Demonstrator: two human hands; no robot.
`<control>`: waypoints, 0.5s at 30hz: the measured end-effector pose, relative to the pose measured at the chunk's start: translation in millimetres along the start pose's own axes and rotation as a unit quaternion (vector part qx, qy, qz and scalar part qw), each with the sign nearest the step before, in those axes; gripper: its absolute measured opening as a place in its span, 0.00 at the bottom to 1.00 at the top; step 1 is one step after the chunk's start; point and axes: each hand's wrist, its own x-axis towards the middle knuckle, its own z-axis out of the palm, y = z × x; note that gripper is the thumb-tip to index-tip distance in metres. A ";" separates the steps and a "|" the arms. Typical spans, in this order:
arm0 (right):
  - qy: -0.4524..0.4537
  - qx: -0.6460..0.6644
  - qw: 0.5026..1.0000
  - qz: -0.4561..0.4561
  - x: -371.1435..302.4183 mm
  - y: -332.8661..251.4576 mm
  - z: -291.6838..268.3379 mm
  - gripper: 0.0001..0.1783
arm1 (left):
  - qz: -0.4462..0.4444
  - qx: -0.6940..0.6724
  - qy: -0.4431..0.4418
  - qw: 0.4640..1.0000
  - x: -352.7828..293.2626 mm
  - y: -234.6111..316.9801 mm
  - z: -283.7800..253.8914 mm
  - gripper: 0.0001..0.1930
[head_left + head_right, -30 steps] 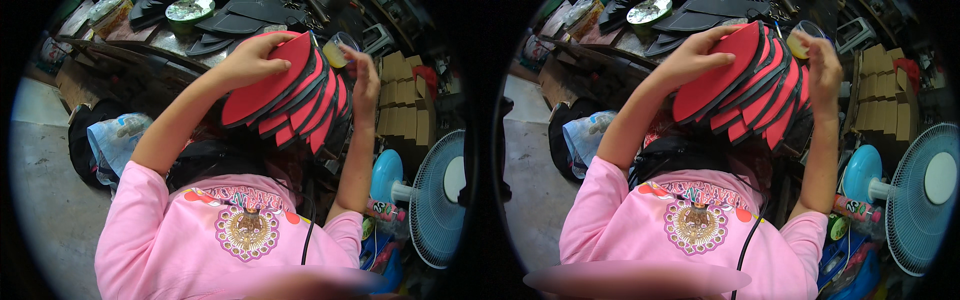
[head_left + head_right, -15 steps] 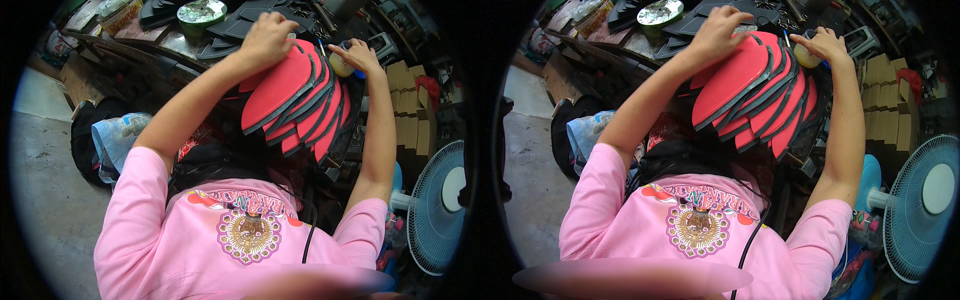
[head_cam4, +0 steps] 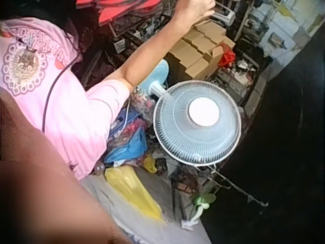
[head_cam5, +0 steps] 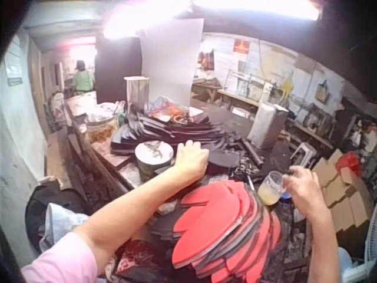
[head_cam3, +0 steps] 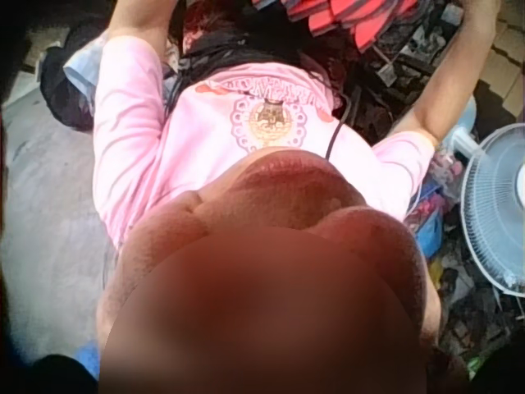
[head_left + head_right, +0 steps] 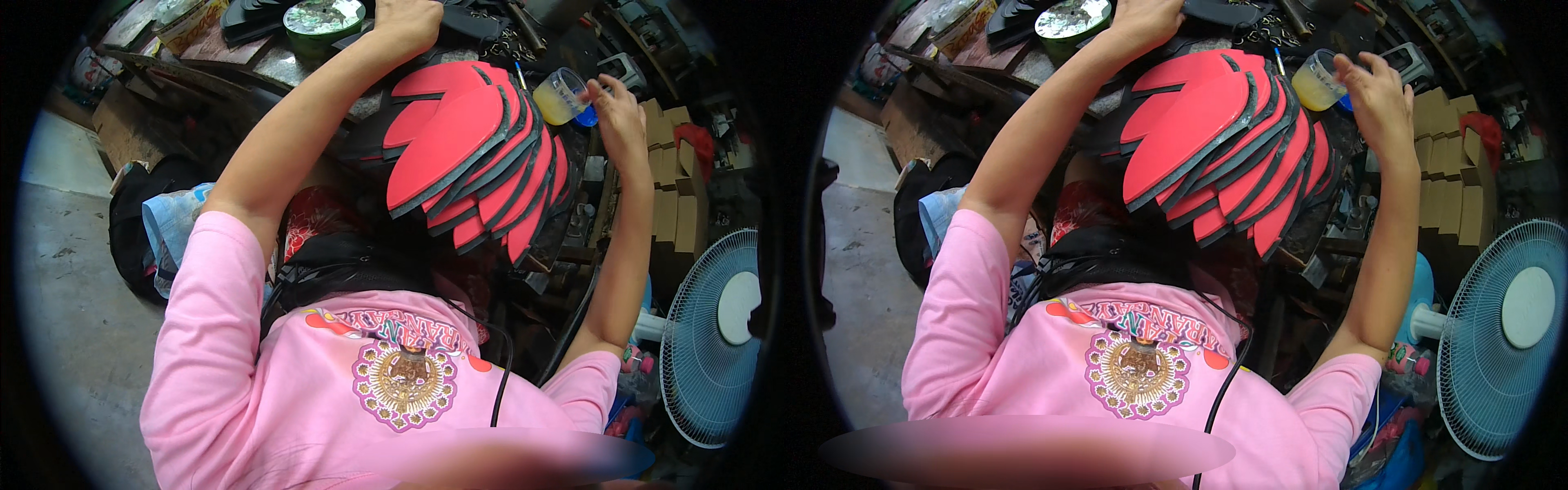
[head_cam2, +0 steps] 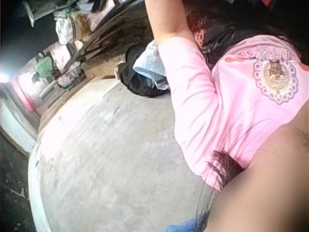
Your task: The person repeatedly picks up pink and black shoe insoles, aligns them, and presses them together by hand. They handle the insoles one at a time, stacking the assembled pairs on the table. The process continues throughout the clip without visible completion.
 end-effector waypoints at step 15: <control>0.050 0.279 0.958 -0.047 -25.5 -98.9 -59.3 0.31 | 0.145 -0.427 0.086 0.888 -64.7 36.2 -145.6 0.12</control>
